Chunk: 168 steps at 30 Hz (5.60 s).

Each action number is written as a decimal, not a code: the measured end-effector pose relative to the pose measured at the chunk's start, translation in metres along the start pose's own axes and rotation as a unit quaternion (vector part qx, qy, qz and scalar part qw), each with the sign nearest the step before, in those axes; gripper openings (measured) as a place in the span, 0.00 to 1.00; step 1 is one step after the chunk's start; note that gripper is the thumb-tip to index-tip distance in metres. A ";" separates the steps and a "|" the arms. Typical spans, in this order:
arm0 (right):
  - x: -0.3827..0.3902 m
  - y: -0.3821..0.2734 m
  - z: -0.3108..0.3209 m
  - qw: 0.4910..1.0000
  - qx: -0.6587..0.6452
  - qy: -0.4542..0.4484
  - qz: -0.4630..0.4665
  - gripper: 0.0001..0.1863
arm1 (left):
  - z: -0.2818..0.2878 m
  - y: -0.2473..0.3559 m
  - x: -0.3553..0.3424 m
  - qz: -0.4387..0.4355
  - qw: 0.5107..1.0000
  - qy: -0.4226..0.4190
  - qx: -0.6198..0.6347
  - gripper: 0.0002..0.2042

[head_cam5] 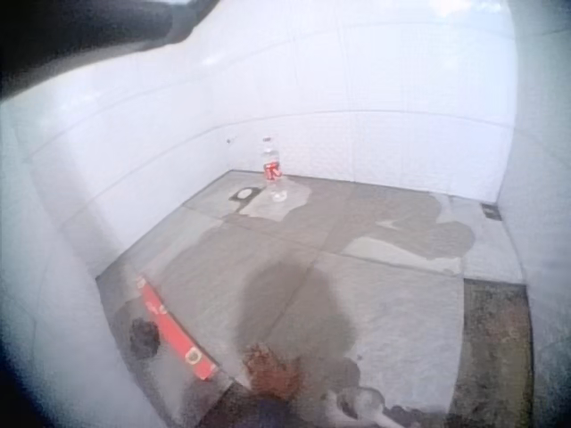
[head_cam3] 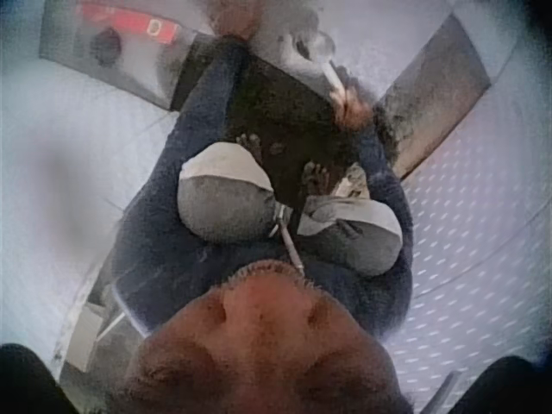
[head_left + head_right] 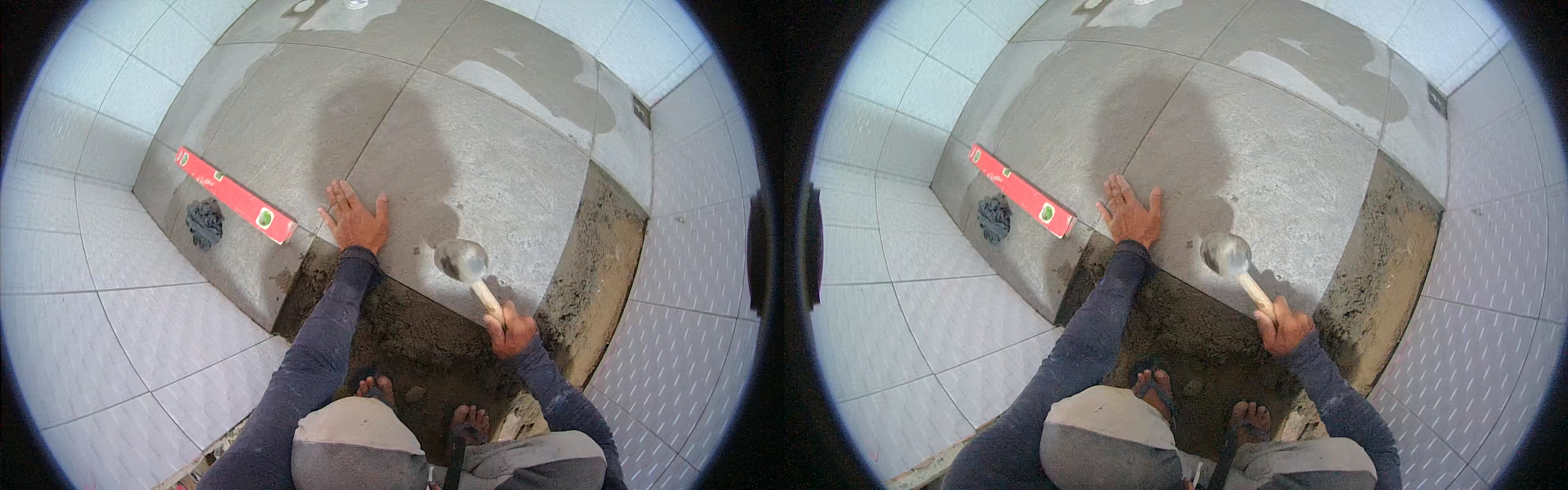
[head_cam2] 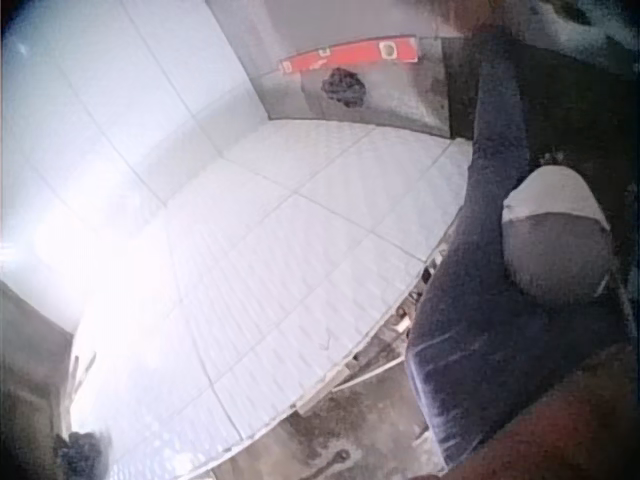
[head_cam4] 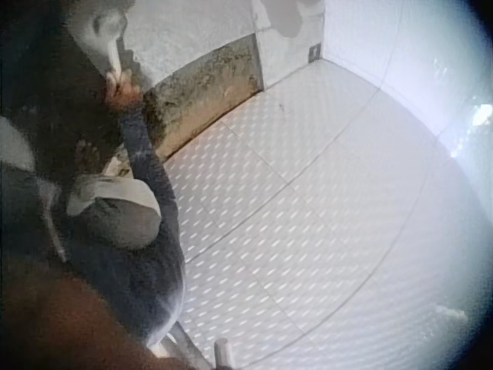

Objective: The person places a large floor tile onto a bed of wet mortar, using a rubber mallet to tap it into position and a spirit level to check for flatness. They then use a trowel to spread additional mortar into the gaps and measure the spacing with a tape measure.

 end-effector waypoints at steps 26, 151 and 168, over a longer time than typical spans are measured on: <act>0.029 0.081 0.024 0.932 -0.097 0.099 -0.334 0.17 | 0.003 -0.045 0.032 -0.091 0.993 0.049 -0.054 0.37; 0.055 0.114 -0.028 0.818 -0.420 0.115 -0.375 0.15 | 0.065 0.118 -0.030 -0.405 0.909 -0.088 0.045 0.26; 0.055 0.114 -0.026 0.817 -0.395 0.161 -0.387 0.15 | -0.038 0.160 0.106 -0.488 0.786 -0.242 0.292 0.10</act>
Point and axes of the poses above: each hand's wrist, its own x-axis away from the middle knuckle, its own z-axis out of the back of the hand, y = z × x, the point moved 4 cm from there along -x, towards the middle knuckle, and after that the axes turned 15 degrees about x, right-handed, at the moved point
